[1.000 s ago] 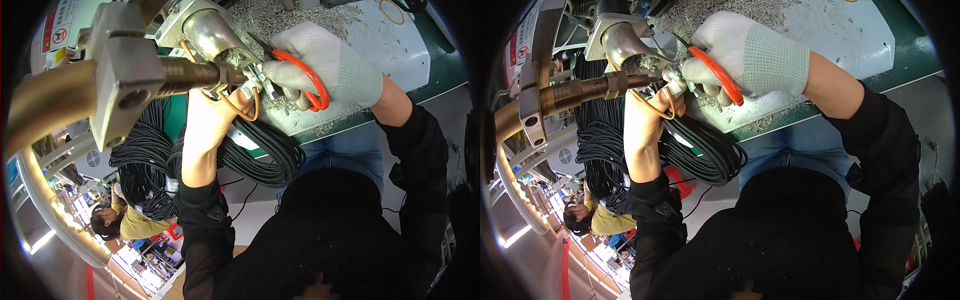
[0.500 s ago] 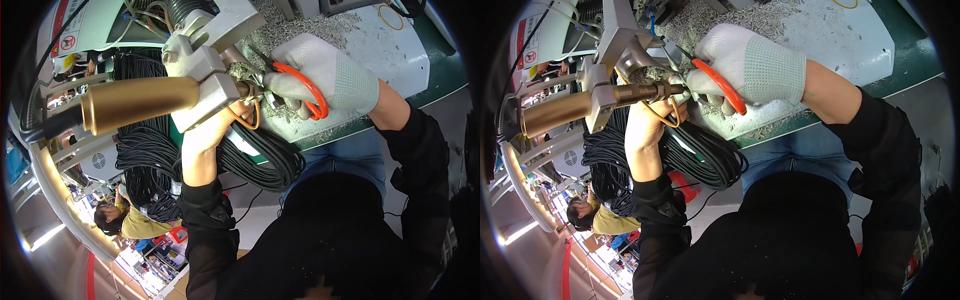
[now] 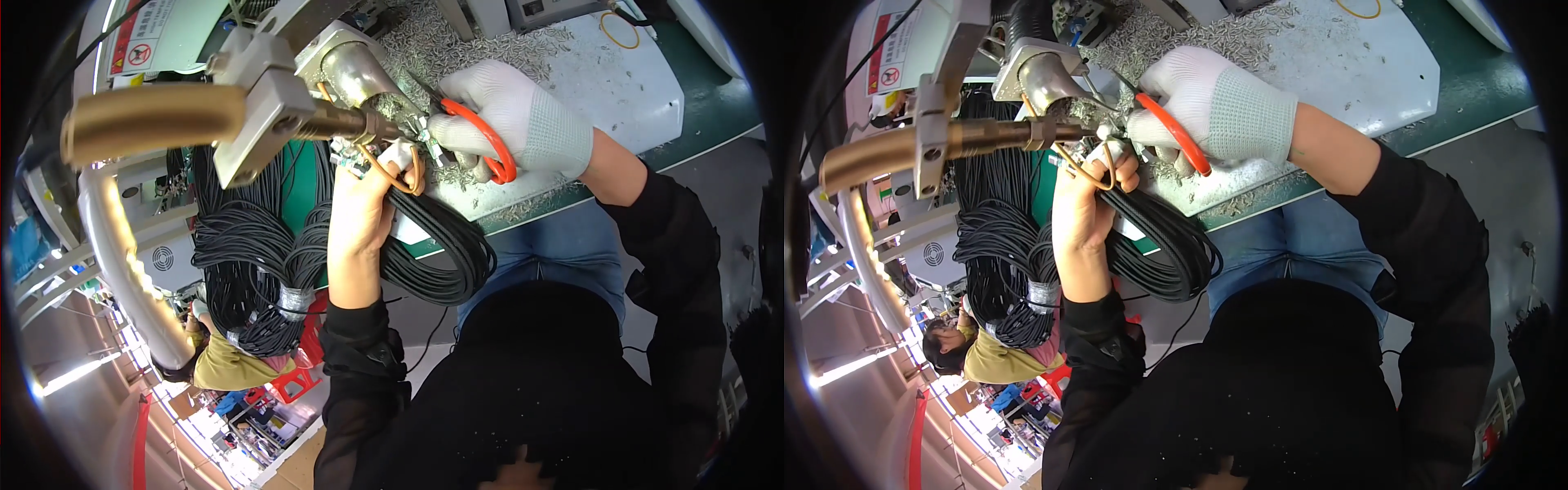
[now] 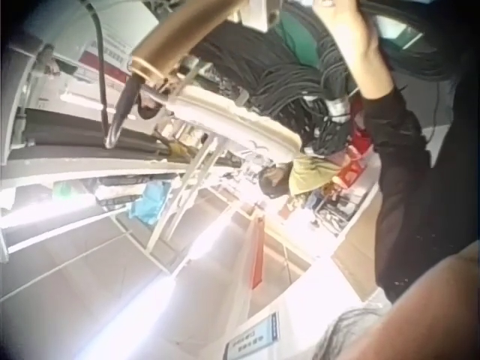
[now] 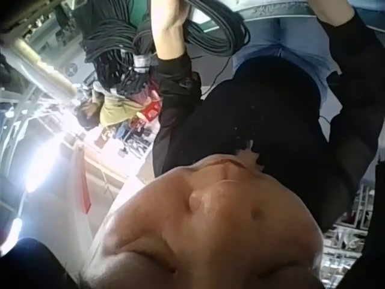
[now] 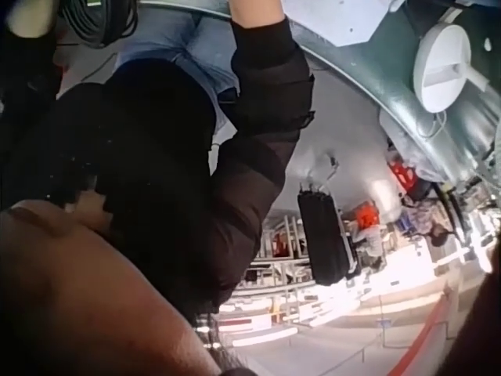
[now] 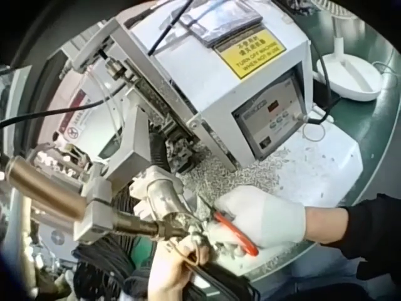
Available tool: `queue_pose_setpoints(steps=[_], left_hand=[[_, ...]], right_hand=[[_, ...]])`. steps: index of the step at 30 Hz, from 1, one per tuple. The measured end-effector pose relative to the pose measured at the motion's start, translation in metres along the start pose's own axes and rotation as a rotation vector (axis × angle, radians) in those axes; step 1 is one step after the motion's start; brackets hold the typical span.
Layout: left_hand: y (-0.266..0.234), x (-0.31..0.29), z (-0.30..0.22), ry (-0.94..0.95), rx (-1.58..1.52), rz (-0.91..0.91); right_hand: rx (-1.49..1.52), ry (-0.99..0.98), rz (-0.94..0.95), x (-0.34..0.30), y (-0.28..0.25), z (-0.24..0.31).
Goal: The person trims the ends of wires using shears, places them into a machine for processing, and then trims them again before setting the cables aside.
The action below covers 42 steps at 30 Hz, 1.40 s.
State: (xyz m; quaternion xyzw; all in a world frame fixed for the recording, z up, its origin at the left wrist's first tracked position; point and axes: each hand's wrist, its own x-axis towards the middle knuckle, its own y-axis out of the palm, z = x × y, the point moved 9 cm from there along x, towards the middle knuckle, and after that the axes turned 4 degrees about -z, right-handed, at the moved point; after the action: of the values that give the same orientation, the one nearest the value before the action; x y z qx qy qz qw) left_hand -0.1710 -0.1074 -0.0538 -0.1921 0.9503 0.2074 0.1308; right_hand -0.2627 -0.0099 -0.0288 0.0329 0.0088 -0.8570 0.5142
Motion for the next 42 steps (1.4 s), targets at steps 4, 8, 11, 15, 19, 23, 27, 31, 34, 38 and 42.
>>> queue_pose_setpoints(steps=[4,8,11,15,19,23,27,31,34,38,42], left_hand=[[-0.014,-0.033,-0.004,0.108,0.03,-0.31],[-0.013,-0.066,0.008,0.211,-0.136,-0.18],[0.032,-0.077,0.025,0.002,-0.153,0.155],[0.059,-0.08,0.024,-0.088,-0.209,0.024],[0.059,-0.083,0.019,0.092,0.004,-0.136],[0.069,-0.084,0.018,0.153,0.063,-0.183],[0.087,-0.086,0.029,-0.032,0.108,0.044],[0.107,-0.081,0.029,-0.026,0.295,0.236],[0.12,-0.082,0.034,-0.201,0.072,0.303],[0.125,-0.084,0.03,-0.183,0.222,0.281],[0.138,-0.09,-0.001,0.423,0.717,0.227]], right_hand=[[0.034,-0.007,-0.084,-0.042,-0.013,0.011],[-0.194,0.298,-0.215,-0.109,-0.049,0.004],[-0.709,-0.136,-0.587,-0.129,-0.052,0.048],[-0.475,-0.165,-0.222,-0.11,0.007,0.054],[-0.47,-0.201,-0.158,-0.111,0.034,0.036],[-0.32,-0.159,-0.239,-0.121,0.02,0.031],[0.062,0.137,-0.328,-0.137,-0.005,0.012],[0.04,-0.104,-0.421,-0.148,-0.02,0.019],[-0.153,-0.37,-0.392,-0.155,-0.029,0.039],[-0.096,-0.261,-0.193,-0.155,-0.032,0.039],[0.575,0.294,-0.017,-0.158,-0.013,-0.01]])
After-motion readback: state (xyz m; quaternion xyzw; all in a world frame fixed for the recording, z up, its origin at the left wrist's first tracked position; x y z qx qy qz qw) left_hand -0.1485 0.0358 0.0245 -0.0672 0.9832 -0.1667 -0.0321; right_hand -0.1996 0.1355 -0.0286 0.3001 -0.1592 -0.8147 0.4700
